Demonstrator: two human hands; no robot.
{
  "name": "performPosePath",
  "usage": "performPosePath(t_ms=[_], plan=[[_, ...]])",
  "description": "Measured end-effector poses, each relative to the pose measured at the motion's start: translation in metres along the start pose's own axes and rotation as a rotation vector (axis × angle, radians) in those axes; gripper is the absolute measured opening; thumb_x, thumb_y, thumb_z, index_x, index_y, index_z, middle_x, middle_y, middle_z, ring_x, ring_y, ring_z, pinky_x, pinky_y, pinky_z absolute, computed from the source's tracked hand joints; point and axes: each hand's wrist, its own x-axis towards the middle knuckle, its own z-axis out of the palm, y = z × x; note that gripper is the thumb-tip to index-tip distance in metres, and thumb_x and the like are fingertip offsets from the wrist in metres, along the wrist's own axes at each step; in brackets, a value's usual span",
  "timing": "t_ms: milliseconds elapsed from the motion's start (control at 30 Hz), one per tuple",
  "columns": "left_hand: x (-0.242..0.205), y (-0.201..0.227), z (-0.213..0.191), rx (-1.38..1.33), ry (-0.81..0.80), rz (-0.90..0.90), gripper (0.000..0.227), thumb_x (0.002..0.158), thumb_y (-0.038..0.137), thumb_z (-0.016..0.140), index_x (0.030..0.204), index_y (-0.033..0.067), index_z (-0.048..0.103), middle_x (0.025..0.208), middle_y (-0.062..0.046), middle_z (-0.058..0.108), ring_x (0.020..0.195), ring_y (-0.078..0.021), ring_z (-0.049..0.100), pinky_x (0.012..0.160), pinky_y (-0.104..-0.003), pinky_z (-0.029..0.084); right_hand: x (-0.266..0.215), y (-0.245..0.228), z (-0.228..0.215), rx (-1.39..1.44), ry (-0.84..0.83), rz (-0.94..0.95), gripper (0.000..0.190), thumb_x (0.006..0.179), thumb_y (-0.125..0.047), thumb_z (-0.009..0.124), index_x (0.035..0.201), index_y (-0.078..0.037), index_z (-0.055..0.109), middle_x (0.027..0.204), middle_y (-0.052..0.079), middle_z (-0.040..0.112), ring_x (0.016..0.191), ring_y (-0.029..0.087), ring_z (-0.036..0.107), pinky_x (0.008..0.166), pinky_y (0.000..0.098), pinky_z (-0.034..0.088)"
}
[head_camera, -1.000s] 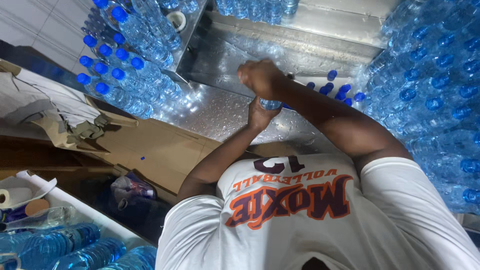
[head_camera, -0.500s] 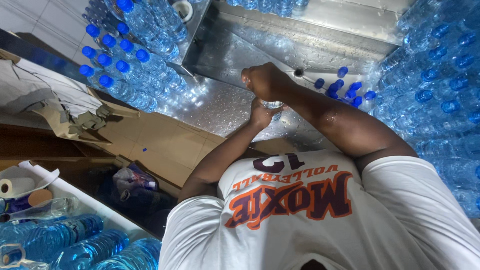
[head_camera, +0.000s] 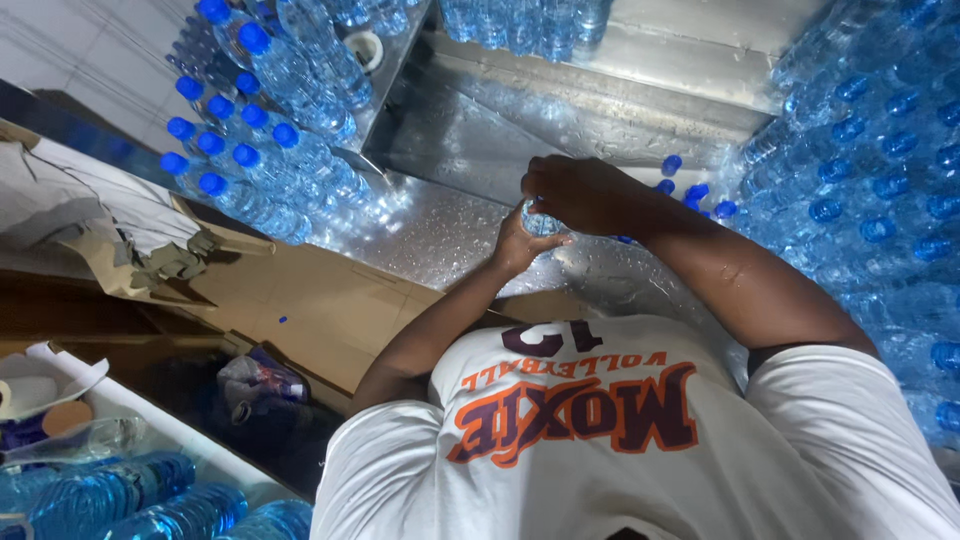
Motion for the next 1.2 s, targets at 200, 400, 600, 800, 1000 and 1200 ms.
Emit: performPosePath(t_ms=[200,400,600,800,1000,1200], plan=[[0.005,-0.040,0.010,0.055,-0.043,0.086,0.086,0.075,0.037,0.106,0.141,0.0072,0.060,0.130,-0.021,0.073,0.137,-0.0463,0.064,0.121,-0.063,0.048,-0.005,0.003,0.028,-0.170,-0.169,0.062,0.027,0.115,-0.031,0.057,0.125,-0.007,0.060,0.103,0.009,0.061,0.082,0.040,0.081,0.066,0.0486,0.064],[0.019,-0.083,-0.011,-0.187,-0.290,0.136,0.104,0.079,0.046,0.095,0.161,0.0108,0.042,0.156,-0.025,0.048,0.150,-0.0472,0.045,0.126,-0.065,0.037,-0.029,-0.021,0.012,0.080,-0.146,0.209,0.025,0.113,-0.026,0.051,0.125,-0.005,0.048,0.090,0.018,0.070,0.078,0.053,0.079,0.061,0.0588,0.060],[0.000,-0.053,-0.026,-0.905,-0.155,-0.292,0.079,0.109,0.083,0.039,0.150,0.0166,0.052,0.140,-0.016,0.066,0.115,-0.0343,0.071,0.085,-0.055,0.064,-0.094,0.069,0.104,0.144,0.537,0.332,0.026,0.101,-0.021,0.064,0.125,-0.018,0.075,0.115,0.007,0.077,0.109,0.035,0.078,0.089,0.0491,0.062],[0.010,0.001,-0.059,-0.411,0.066,0.037,0.041,0.112,0.044,0.069,0.147,0.0246,0.059,0.127,-0.011,0.063,0.094,-0.0235,0.071,0.068,-0.036,0.068,-0.082,0.022,0.063,1.020,0.515,1.116,0.039,0.115,-0.039,0.056,0.132,-0.008,0.071,0.113,0.016,0.059,0.087,0.030,0.071,0.082,0.0497,0.068],[0.014,-0.025,-0.120,-0.666,0.126,-0.426,0.078,0.101,0.073,0.071,0.155,0.0196,0.050,0.141,-0.015,0.058,0.102,-0.0314,0.073,0.073,-0.049,0.069,-0.072,0.017,0.049,0.838,0.432,0.861,0.052,0.106,-0.040,0.060,0.151,-0.013,0.053,0.104,0.010,0.068,0.089,0.035,0.079,0.083,0.0553,0.069],[0.007,-0.045,-0.144,-0.533,0.031,-0.623,0.059,0.097,0.067,0.077,0.126,0.0165,0.067,0.102,-0.012,0.075,0.079,-0.0271,0.074,0.048,-0.040,0.062,-0.062,0.060,0.111,-0.182,0.160,0.352,0.062,0.102,-0.069,0.043,0.122,-0.014,0.062,0.100,0.011,0.063,0.099,0.036,0.072,0.087,0.0496,0.056]])
